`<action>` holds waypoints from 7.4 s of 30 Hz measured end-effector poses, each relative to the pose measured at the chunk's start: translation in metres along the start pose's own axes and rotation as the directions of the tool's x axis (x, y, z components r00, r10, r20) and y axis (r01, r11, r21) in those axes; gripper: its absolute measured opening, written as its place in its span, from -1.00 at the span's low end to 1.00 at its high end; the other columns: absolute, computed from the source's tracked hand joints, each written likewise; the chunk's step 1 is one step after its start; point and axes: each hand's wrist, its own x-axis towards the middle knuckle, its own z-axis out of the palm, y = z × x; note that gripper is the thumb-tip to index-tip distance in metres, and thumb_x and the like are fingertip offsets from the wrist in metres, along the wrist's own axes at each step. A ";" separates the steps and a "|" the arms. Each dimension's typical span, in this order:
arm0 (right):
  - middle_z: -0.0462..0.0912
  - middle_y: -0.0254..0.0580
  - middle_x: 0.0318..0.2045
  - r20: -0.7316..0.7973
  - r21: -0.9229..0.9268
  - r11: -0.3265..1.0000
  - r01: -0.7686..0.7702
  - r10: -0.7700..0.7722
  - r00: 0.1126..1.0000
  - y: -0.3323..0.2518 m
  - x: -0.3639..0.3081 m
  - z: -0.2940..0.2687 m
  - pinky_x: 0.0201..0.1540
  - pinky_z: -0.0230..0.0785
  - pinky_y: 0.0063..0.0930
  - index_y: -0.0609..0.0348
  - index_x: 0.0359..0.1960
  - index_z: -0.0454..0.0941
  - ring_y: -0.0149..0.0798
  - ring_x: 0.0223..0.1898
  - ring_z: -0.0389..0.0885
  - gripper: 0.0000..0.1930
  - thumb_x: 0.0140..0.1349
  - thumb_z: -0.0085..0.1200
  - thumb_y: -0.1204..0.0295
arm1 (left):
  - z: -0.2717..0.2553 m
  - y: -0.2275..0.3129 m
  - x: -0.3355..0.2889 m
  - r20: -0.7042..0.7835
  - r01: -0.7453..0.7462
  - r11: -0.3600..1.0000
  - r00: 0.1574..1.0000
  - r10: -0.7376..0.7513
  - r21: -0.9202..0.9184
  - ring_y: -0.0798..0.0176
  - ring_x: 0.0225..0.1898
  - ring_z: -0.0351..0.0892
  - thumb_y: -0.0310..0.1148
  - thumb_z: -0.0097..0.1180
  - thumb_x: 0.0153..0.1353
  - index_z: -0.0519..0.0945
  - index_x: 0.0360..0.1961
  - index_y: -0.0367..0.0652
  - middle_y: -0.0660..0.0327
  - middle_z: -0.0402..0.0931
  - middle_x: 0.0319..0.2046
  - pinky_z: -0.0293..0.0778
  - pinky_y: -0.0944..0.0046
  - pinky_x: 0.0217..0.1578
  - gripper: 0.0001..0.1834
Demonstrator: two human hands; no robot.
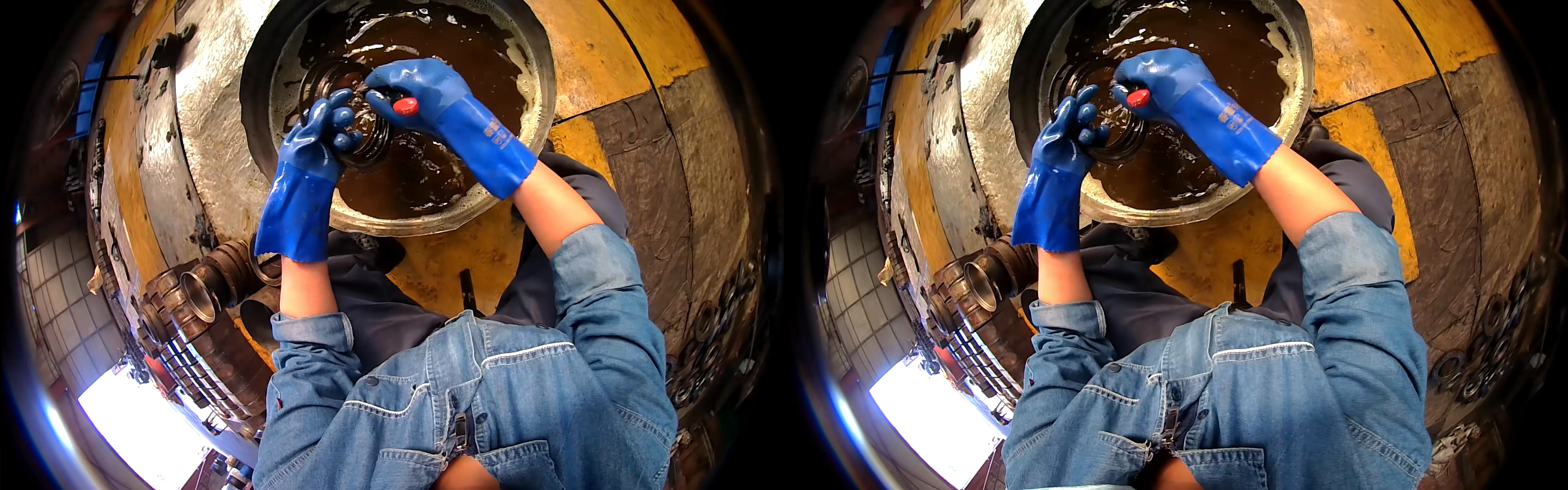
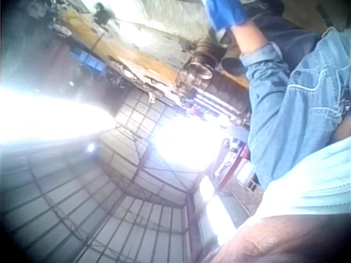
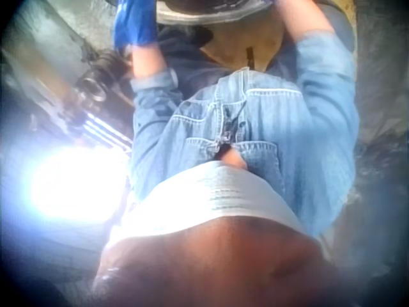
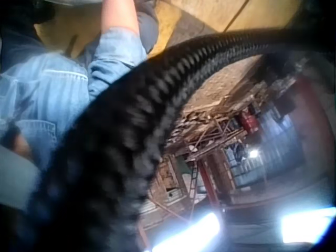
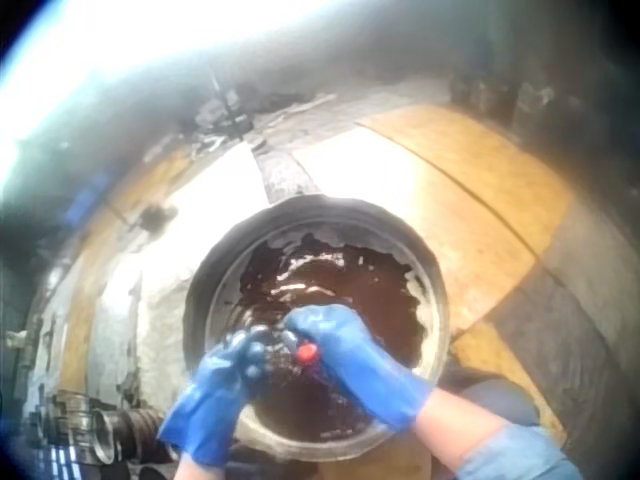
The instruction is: The person is cleaning metal rings and industrial components in a large tub of dark liquid. They use a brush to scrub the parts and move them between the tub and stacks on the floor.
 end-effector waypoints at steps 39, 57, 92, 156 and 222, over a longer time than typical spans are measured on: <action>0.70 -0.16 -0.34 0.327 0.324 0.845 -0.425 0.321 0.889 0.014 -0.058 -0.024 -0.18 0.48 -0.22 0.06 -0.12 0.66 -0.19 -0.29 0.65 -0.81 0.47 0.00 0.34 | -0.023 -0.031 0.010 -0.080 -0.110 0.993 0.990 0.113 0.035 0.24 -0.37 0.64 -0.30 0.26 0.48 0.59 0.19 -0.52 0.05 0.73 -0.29 0.51 0.31 -0.33 -0.54; 0.78 -0.20 -0.24 0.092 -0.369 0.927 0.057 -0.025 0.995 0.001 -0.026 -0.002 -0.15 0.66 -0.21 -0.09 -0.07 0.66 0.02 -0.24 0.79 -0.82 0.31 0.21 0.34 | 0.018 -0.024 -0.007 0.002 0.080 0.988 0.997 -0.081 0.133 0.40 -0.49 0.43 -0.23 -0.02 0.62 0.50 0.31 -0.42 0.26 0.65 -0.29 0.45 0.32 -0.30 -0.53; 0.71 -0.01 -0.42 0.268 0.171 0.812 -0.558 0.506 0.820 0.027 -0.022 -0.030 -0.13 0.53 -0.21 0.20 -0.35 0.67 -0.14 -0.35 0.69 -0.58 0.14 0.17 0.02 | 0.036 -0.050 0.004 0.204 -0.257 -0.508 0.966 -0.159 0.822 -0.10 -0.17 0.70 -0.14 0.48 -0.05 0.77 -0.40 0.02 0.17 0.73 -0.34 0.66 0.01 -0.11 -0.77; 0.80 -0.01 -0.29 0.530 0.175 0.777 -0.605 0.444 0.723 -0.005 -0.015 -0.024 0.00 0.56 -0.24 0.14 -0.23 0.77 -0.05 -0.20 0.78 -0.56 0.18 0.19 -0.01 | 0.015 -0.065 -0.031 -0.071 0.084 0.779 0.996 -0.051 0.622 0.26 -0.14 0.70 -0.49 0.16 0.42 0.60 0.16 -0.32 0.10 0.72 -0.06 0.58 0.29 -0.01 -0.68; 0.77 0.14 -0.05 0.392 -0.033 0.609 -0.792 0.737 0.550 0.036 -0.021 -0.022 0.16 0.54 -0.19 0.22 -0.03 0.70 0.04 0.03 0.76 -0.48 0.14 0.23 0.05 | 0.033 -0.044 -0.021 -0.242 0.425 0.795 0.904 -0.351 0.434 0.37 -0.37 0.60 -0.32 0.30 0.40 0.59 0.23 -0.31 0.15 0.75 -0.22 0.51 0.35 -0.27 -0.55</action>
